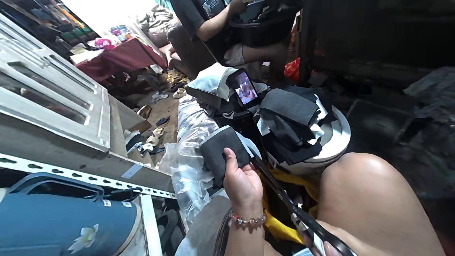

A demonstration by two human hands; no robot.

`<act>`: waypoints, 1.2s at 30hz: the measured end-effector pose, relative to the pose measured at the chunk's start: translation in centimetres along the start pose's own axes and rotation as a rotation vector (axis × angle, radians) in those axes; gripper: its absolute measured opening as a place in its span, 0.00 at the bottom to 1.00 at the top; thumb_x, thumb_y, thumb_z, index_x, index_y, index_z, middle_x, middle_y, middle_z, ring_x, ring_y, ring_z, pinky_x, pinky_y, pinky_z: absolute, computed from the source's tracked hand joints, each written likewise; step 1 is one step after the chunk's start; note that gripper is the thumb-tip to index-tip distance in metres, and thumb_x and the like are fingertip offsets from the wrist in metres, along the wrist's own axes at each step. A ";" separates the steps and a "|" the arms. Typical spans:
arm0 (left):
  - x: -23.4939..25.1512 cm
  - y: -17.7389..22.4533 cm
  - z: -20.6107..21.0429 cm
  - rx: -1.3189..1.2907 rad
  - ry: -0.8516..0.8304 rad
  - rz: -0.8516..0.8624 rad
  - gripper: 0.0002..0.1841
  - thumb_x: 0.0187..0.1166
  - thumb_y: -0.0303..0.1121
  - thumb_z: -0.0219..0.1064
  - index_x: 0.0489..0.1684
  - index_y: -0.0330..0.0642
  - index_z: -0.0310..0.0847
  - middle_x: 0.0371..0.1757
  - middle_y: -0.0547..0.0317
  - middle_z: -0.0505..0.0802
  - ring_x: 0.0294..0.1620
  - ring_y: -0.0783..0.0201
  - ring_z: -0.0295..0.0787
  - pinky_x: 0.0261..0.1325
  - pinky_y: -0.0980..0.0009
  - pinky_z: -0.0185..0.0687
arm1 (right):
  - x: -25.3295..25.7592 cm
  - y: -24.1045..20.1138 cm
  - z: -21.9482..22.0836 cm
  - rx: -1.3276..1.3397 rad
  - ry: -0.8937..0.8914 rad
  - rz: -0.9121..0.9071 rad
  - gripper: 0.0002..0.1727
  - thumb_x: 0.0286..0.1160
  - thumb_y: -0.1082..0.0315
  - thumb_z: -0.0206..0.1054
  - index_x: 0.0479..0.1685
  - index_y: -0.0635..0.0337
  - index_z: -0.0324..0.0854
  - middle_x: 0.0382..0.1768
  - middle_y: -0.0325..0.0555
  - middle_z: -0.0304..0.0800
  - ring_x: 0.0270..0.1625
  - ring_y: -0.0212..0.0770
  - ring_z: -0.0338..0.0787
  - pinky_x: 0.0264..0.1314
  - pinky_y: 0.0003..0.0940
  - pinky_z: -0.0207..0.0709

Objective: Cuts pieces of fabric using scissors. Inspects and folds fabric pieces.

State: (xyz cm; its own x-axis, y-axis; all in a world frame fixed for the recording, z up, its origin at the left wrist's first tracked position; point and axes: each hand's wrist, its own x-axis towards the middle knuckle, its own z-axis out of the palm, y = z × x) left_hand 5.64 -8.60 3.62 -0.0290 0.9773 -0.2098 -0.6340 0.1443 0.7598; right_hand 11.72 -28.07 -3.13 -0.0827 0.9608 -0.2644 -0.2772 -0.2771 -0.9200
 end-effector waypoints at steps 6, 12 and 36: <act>-1.0 -1.1 -0.8 0.002 0.046 -0.001 0.12 0.93 0.34 0.52 0.64 0.38 0.73 0.59 0.55 0.87 0.63 0.65 0.86 0.70 0.65 0.82 | 0.5 0.1 0.8 0.023 0.059 0.031 0.40 0.73 0.29 0.60 0.59 0.62 0.73 0.35 0.30 0.77 0.33 0.22 0.78 0.36 0.20 0.74; -1.7 -1.7 -1.4 0.041 0.066 -0.124 0.16 0.94 0.39 0.51 0.67 0.37 0.72 0.61 0.54 0.87 0.63 0.64 0.86 0.67 0.65 0.84 | 0.7 -0.2 0.8 0.016 0.067 0.044 0.39 0.74 0.31 0.61 0.59 0.62 0.72 0.36 0.31 0.76 0.34 0.22 0.78 0.38 0.20 0.74; -3.0 -2.0 -2.3 -0.032 0.016 -0.222 0.12 0.94 0.36 0.50 0.59 0.40 0.74 0.51 0.57 0.89 0.54 0.67 0.90 0.60 0.69 0.88 | 1.8 1.1 1.3 0.017 0.163 -0.034 0.36 0.73 0.31 0.63 0.51 0.61 0.76 0.31 0.30 0.76 0.30 0.23 0.77 0.34 0.22 0.73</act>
State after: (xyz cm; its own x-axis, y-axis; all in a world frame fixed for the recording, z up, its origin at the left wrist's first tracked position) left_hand 5.22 -12.21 1.33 0.1020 0.9193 -0.3802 -0.6506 0.3508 0.6736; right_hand 9.99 -26.67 -4.18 0.0828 0.9572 -0.2774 -0.2940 -0.2426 -0.9245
